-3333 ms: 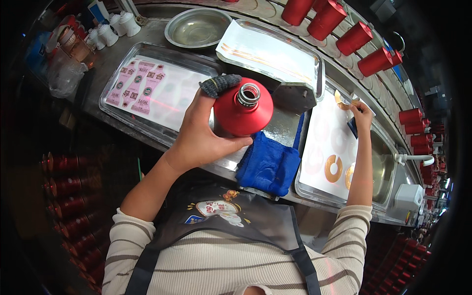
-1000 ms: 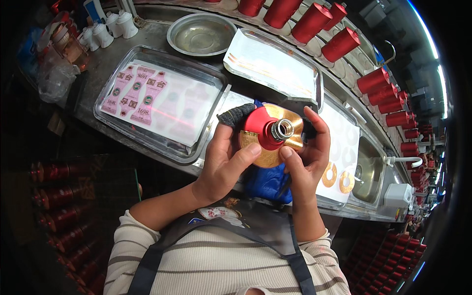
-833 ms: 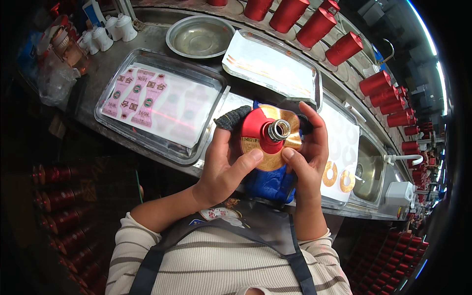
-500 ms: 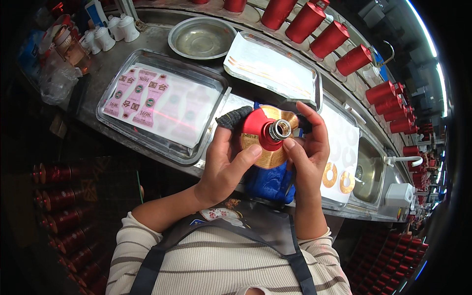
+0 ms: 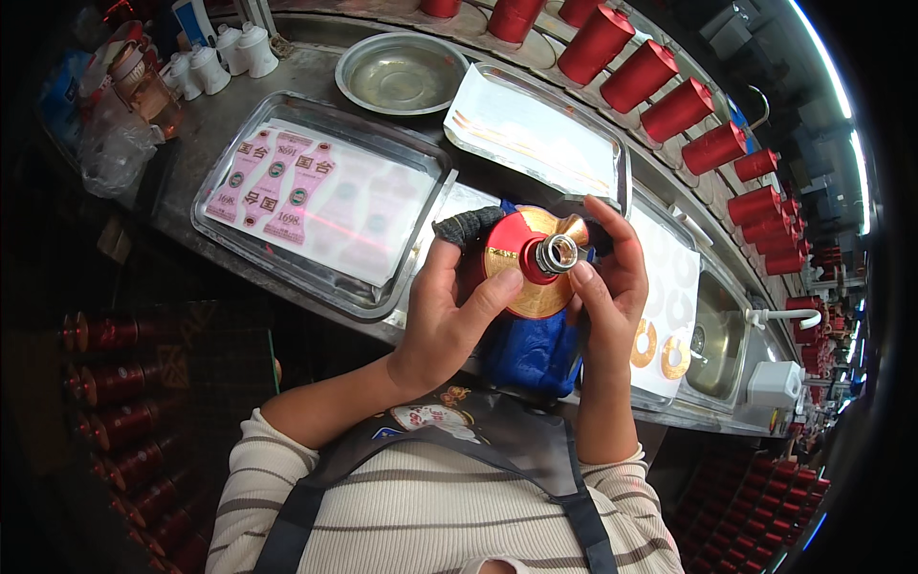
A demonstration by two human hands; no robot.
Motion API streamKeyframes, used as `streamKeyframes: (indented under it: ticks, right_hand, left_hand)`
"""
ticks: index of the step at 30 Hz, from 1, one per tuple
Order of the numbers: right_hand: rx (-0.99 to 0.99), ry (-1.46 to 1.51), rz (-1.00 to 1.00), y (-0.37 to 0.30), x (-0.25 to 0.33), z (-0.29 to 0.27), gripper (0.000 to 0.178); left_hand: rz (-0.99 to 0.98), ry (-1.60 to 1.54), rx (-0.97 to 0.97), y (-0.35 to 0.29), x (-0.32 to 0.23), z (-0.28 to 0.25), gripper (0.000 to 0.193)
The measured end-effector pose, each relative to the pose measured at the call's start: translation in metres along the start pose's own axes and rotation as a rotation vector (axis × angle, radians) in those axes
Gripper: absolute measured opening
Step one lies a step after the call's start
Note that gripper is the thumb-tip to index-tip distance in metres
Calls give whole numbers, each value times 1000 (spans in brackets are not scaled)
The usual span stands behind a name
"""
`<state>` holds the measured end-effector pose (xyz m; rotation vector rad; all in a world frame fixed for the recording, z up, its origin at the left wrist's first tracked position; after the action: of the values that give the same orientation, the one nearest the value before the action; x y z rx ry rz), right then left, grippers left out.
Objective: The person applies a gold circular label to the neck of a red cylindrical bottle, then smooths the label and wipes the bottle surface with a blue cloth. The person repeats the process on a second bottle, handling each bottle one at a time.
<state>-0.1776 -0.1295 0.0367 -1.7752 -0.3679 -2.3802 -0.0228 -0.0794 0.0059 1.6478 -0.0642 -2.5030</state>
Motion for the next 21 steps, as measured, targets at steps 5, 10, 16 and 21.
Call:
streamKeyframes:
  ticks: [5, 10, 16, 21]
  right_hand:
    - [17, -97, -90, -7, -1, 2, 74]
    - [49, -133, -70, -4, -1, 5, 79]
    - [101, -20, 2, -4, 0, 4, 71]
    - [106, 58, -3, -2, -5, 5, 67]
  left_hand:
    - [31, -63, 65, -1, 0, 0, 55]
    - [29, -37, 73, 0, 1, 0, 59]
    - [14, -42, 76, -1, 2, 0, 61]
    - [26, 12, 91, 0, 3, 2, 63]
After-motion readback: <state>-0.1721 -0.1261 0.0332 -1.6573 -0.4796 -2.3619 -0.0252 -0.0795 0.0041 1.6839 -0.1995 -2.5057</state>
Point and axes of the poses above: each hand's wrist, its own y-axis towards the middle knuckle, its own z-axis out of the palm, x = y × z, the point moved 9 cm from there along y, towards the middle knuckle, and after that the axes turned 10 degrees about y, right-handed, at the moved point
